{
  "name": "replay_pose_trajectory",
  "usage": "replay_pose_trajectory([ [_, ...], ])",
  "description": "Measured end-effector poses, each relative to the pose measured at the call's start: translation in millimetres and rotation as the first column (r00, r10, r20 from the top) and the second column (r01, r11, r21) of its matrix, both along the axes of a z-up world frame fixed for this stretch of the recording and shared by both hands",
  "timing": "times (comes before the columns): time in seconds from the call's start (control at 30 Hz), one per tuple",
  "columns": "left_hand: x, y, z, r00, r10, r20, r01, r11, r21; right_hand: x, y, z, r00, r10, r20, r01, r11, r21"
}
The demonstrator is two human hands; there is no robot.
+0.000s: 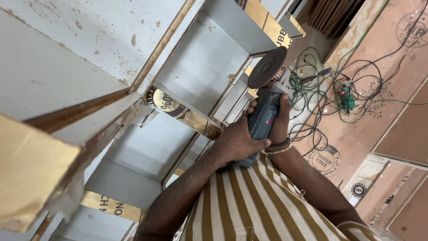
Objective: The person places a rectangular glass pane onto a wooden shelf frame and adjusts its position. They then use an angle grinder to smooth the edges of the wooden shelf supports.
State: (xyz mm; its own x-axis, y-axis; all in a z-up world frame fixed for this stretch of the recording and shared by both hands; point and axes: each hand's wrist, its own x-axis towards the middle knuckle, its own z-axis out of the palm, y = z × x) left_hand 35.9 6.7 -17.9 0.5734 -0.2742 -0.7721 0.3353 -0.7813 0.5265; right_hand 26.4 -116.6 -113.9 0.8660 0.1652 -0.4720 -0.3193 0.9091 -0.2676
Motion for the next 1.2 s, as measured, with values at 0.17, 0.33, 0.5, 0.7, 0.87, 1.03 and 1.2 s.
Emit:
replay_pose_trajectory([
  [0.17,-7,-6,11,0.999,0.023,-0.048,-0.022,0.999,0.024,-8,-4,4,0.999,0.002,0.051,0.001,0.999,-0.054],
  [0.33,-26,-8,20,1.0,-0.002,-0.021,0.002,1.0,-0.006,-29,-7,15,0.997,-0.017,0.069,0.021,0.998,-0.052],
  [0.5,-50,-2,7,0.999,0.026,0.023,-0.023,0.994,-0.108,-46,-14,18,0.991,-0.063,0.121,0.068,0.997,-0.042],
  [0.7,-67,-1,-7,0.908,0.116,-0.402,-0.36,0.705,-0.611,-55,-30,12,0.966,-0.16,0.203,0.123,0.975,0.186],
  [0.87,-69,-13,25,0.989,0.133,-0.064,-0.146,0.937,-0.318,-59,-32,43,0.956,0.054,0.289,-0.014,0.99,-0.139],
  [1.03,-66,-21,60,0.986,0.067,0.154,-0.073,0.997,0.037,-69,-32,47,0.951,0.292,0.1,-0.24,0.904,-0.353],
  [1.2,-86,-28,58,0.963,0.224,0.149,-0.225,0.974,-0.006,-67,-29,30,0.946,0.281,0.161,-0.264,0.957,-0.119],
])
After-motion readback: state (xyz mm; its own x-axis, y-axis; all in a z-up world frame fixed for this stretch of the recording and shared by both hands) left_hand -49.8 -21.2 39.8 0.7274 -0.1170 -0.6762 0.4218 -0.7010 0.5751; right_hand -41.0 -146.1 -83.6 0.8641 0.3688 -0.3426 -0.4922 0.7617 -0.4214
